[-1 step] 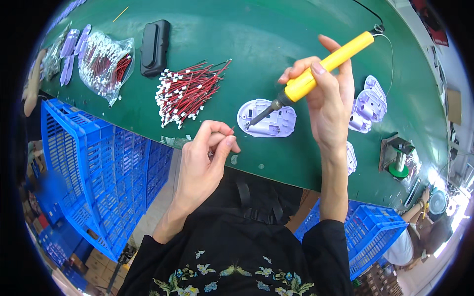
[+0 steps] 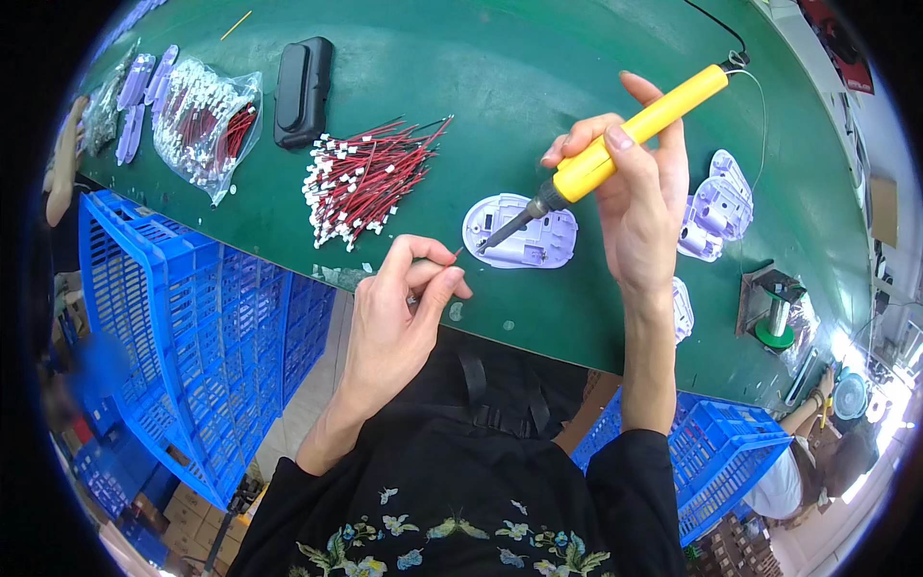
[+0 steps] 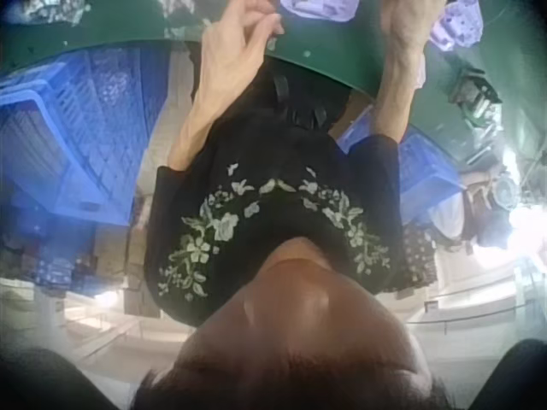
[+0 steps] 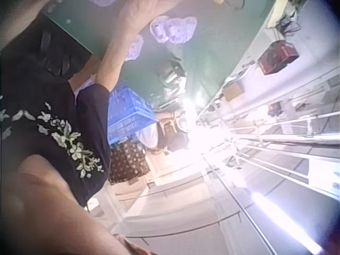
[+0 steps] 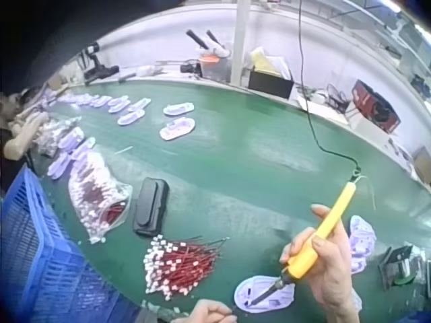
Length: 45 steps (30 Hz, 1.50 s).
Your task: Soldering electrical components and wires into plastic housings on an assembly line.
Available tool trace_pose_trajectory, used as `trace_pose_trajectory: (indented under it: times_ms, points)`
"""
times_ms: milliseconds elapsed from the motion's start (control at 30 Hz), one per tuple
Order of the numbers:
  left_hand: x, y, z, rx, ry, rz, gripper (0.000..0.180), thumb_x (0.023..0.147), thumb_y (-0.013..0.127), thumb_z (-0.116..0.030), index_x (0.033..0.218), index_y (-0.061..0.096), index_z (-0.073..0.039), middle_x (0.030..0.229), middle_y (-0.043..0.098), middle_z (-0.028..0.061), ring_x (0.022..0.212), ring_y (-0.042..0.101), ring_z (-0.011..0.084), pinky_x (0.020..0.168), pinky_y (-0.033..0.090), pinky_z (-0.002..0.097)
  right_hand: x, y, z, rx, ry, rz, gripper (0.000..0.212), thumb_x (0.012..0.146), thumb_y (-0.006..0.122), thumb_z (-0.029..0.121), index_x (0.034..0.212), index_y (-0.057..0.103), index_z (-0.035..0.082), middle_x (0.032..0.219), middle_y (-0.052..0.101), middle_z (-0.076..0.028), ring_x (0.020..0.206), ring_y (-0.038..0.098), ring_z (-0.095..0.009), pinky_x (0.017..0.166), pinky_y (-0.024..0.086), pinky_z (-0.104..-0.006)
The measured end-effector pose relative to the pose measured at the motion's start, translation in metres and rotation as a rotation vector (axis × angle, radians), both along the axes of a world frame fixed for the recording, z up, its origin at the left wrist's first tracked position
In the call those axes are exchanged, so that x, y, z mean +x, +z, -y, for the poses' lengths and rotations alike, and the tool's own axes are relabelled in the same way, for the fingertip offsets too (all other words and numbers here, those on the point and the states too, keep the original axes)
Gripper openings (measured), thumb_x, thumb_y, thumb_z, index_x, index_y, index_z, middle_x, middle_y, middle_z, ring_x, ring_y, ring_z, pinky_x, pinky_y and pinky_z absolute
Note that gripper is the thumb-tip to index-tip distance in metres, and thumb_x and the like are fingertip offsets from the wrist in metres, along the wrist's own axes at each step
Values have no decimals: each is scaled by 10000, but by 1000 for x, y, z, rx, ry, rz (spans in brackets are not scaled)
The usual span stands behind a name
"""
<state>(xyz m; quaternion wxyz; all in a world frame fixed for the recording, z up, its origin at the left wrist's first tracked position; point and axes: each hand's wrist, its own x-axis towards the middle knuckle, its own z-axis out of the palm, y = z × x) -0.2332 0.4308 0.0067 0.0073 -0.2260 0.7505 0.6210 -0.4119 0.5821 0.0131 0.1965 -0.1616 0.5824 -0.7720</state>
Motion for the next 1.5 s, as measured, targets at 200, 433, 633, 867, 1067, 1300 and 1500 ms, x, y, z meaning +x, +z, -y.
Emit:
trace_pose_trajectory:
  times_ms: [200,433,633,867,1067,1300,1500]
  points:
    - [-3,0,2,-2,8,37,83,1002,634,-44,1025,579,14,777,744,70,586,536,47,531,393,249,1,-5,-2,28,-27,-36,544,1030,515,141,1491,281,-26,937,653,-171,892,694,-292,868,566,-435]
    - [-2,0,0,-17,25,22,60,971,644,-24,999,609,15,788,704,42,580,517,42,510,373,247,3,-3,-3,15,6,-59,638,965,583,131,1503,275,-23,965,655,-184,917,696,-309,903,555,-455]
    - [-5,-2,-3,-92,93,-25,66,937,687,-24,987,681,18,805,676,37,579,536,58,505,375,250,5,2,-6,-8,-33,-69,626,944,580,119,1486,299,-20,975,655,-190,927,693,-316,927,548,-466]
    - [-7,-7,-5,-81,127,-31,72,917,725,-18,978,734,20,809,700,45,581,567,39,494,401,218,7,2,-4,33,-29,-72,597,949,582,110,1468,319,-25,973,660,-191,918,701,-310,914,559,-458]
    - [-6,-10,-4,-87,122,-14,89,920,726,-18,989,735,37,803,729,63,604,618,33,512,451,194,7,1,0,55,-41,-71,603,951,603,113,1464,321,-29,959,664,-190,885,705,-302,886,570,-447]
    - [-6,-12,-4,-64,124,-13,90,917,722,-16,985,737,41,801,742,66,607,632,35,510,458,193,6,1,3,78,-18,-81,603,949,600,102,1465,320,-32,946,662,-191,874,702,-292,878,569,-442]
    - [-6,-12,-4,-60,124,-24,86,908,726,-10,978,739,38,794,741,66,600,635,40,503,456,195,6,-1,4,76,-14,-88,602,947,597,103,1464,322,-33,946,661,-189,872,701,-288,875,569,-434]
